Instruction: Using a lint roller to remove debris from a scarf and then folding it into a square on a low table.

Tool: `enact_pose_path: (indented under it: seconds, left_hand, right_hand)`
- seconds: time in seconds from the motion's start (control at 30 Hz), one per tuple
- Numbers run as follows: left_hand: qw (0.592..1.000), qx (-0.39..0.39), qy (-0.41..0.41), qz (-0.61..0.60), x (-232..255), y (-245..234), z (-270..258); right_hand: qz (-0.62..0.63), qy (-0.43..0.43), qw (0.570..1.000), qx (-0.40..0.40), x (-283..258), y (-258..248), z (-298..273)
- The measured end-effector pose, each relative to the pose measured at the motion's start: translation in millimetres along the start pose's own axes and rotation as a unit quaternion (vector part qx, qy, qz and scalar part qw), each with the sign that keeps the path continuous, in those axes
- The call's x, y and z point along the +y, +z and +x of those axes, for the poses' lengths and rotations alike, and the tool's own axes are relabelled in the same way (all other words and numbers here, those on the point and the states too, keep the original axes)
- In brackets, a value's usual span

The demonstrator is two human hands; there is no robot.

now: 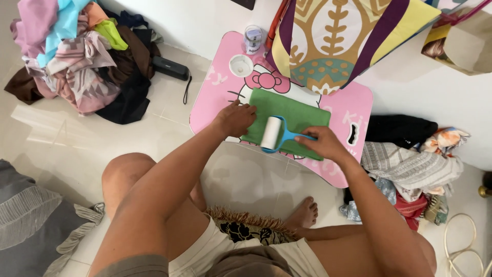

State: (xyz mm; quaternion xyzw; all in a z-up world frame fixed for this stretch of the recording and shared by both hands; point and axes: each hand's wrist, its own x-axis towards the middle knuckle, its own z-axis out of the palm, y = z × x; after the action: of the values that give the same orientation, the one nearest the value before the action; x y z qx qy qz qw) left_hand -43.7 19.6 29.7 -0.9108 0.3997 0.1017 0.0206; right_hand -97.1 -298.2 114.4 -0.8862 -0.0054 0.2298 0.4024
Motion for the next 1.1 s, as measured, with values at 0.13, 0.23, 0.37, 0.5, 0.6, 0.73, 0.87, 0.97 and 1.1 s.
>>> enact_pose_path:
  seconds: [0.13, 0.23, 0.37, 0.5, 0.6, 0.73, 0.87, 0.97, 1.1]
  left_hand:
    - [1.0, 0.005, -0.003, 0.007, -1.7, 17.2, 9.4]
    - [1.0, 0.007, -0.005, 0.004, -2.3, 19.3, 10.8]
    - [1.0, 0.002, -0.001, 0.009, -1.5, 17.1, 8.6]
    - [1.0, 0.011, -0.002, 0.01, 0.8, -3.7, -6.1]
    - [1.0, 0.007, -0.003, -0.003, 1.1, -1.6, -7.5]
    - [1.0, 0.004, -0.015, 0.007, 2.6, 4.5, -8.1]
    - [1.0, -0.002, -0.029, 0.012, 4.1, -2.4, -9.5]
    - [0.999, -0.005, -0.035, 0.008, 2.4, 1.8, -6.8]
    - [0.999, -0.004, -0.035, 0.01, 2.5, 0.0, -8.2]
  right_hand:
    - [-0.024, 0.078, 0.997, 0.009, 16.9, -43.6, -35.2]
    - [-0.016, 0.126, 0.991, 0.03, 43.7, -73.2, -56.4]
    - [-0.013, 0.155, 0.986, 0.065, 53.6, -95.1, -72.8]
    - [-0.029, 0.119, 0.99, 0.073, 13.2, -75.7, -59.8]
    - [-0.028, 0.064, 0.996, 0.059, -16.5, -42.0, -37.8]
    - [-0.003, -0.002, 1.0, 0.015, -15.8, -0.4, 0.7]
    - [-0.021, -0.002, 1.0, 0.003, 2.8, 1.0, 7.8]
    - [-0.017, 0.083, 0.996, 0.004, 25.4, -32.9, -16.4]
    - [-0.02, 0.117, 0.992, 0.03, 38.2, -73.7, -57.1]
